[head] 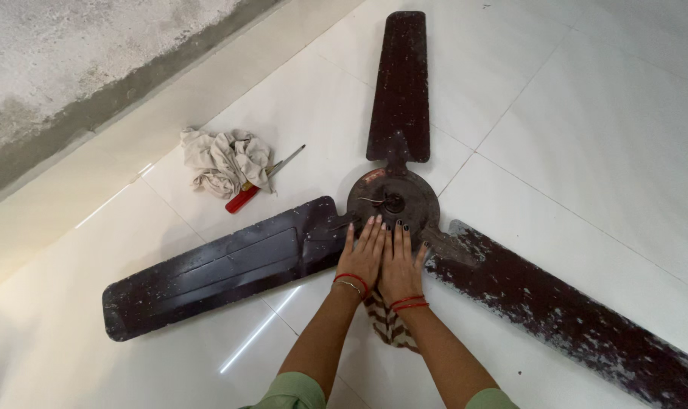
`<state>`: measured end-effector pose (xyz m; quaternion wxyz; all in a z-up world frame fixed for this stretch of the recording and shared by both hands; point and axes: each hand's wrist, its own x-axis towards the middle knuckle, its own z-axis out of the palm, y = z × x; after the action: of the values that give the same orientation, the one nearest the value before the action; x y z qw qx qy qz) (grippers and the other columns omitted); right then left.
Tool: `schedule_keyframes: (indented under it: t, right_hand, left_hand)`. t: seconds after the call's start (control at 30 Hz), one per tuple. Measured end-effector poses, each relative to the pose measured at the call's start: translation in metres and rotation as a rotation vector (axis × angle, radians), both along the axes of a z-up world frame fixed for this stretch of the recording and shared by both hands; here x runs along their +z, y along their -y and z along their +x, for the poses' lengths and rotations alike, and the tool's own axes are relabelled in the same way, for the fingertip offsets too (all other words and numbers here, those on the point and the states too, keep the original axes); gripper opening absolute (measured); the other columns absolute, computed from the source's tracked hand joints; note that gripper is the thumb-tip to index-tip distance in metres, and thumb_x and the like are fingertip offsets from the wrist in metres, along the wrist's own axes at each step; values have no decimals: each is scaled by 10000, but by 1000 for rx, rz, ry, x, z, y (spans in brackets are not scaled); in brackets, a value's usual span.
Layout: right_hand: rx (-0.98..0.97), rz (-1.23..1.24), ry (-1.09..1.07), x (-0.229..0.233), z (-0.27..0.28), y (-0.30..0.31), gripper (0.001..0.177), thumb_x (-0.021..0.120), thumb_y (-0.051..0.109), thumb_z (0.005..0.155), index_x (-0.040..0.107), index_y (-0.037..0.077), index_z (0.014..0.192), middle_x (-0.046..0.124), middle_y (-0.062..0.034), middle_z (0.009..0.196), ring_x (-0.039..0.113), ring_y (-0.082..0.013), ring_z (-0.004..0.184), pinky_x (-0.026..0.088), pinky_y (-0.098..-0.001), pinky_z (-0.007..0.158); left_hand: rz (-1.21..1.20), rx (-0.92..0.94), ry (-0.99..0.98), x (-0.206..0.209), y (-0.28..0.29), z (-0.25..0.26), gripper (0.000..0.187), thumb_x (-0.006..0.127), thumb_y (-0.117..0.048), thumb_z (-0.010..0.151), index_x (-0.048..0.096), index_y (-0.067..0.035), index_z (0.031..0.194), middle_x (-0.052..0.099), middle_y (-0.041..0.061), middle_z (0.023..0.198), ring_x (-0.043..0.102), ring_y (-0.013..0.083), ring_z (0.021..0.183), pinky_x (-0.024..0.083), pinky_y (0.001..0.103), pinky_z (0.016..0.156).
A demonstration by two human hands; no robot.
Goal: The person uses a red screwdriver to remove screws from the central hub of a ceiling fan lying on a tiled floor. They detach two fan blades one by one and place them on the floor.
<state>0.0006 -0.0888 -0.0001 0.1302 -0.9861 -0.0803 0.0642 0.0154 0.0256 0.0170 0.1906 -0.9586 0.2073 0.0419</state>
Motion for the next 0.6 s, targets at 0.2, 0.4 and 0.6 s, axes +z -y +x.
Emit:
schedule_keyframes:
  t: [0.2, 0.4, 0.6]
  right_hand:
    - [88, -147, 251, -21, 0, -10, 762, 572, 328, 949, 260, 85, 1600, 179, -212, 1657, 155, -336, 1538, 184, -659, 1185]
    - [60, -8, 280, -36, 4, -22, 812, 593, 437, 907, 278, 87, 1568, 182, -287, 1626, 187, -418, 1505, 204, -672, 1155]
    - [39, -54, 317, -53, 6, -26, 817, 595, 494, 914, 289, 137, 1583, 156, -286, 1639, 173, -421, 1520, 180, -694, 1166]
  left_hand:
    - [79, 3, 108, 37, -69, 39, 710, 360, -224, 994, 74, -122, 1636, 7, 63, 1708, 3, 231, 1550, 65, 549, 1218]
    - [-189, 471, 200, 38, -167, 66, 710, 437, -269, 965, 173, -96, 1602, 112, 81, 1697, 62, 264, 1557, 89, 539, 1237]
    - [-525, 764, 294, 13, -238, 76, 610, 600, -274, 927, 434, -70, 1477, 481, 127, 1520, 374, 286, 1472, 319, 551, 1167]
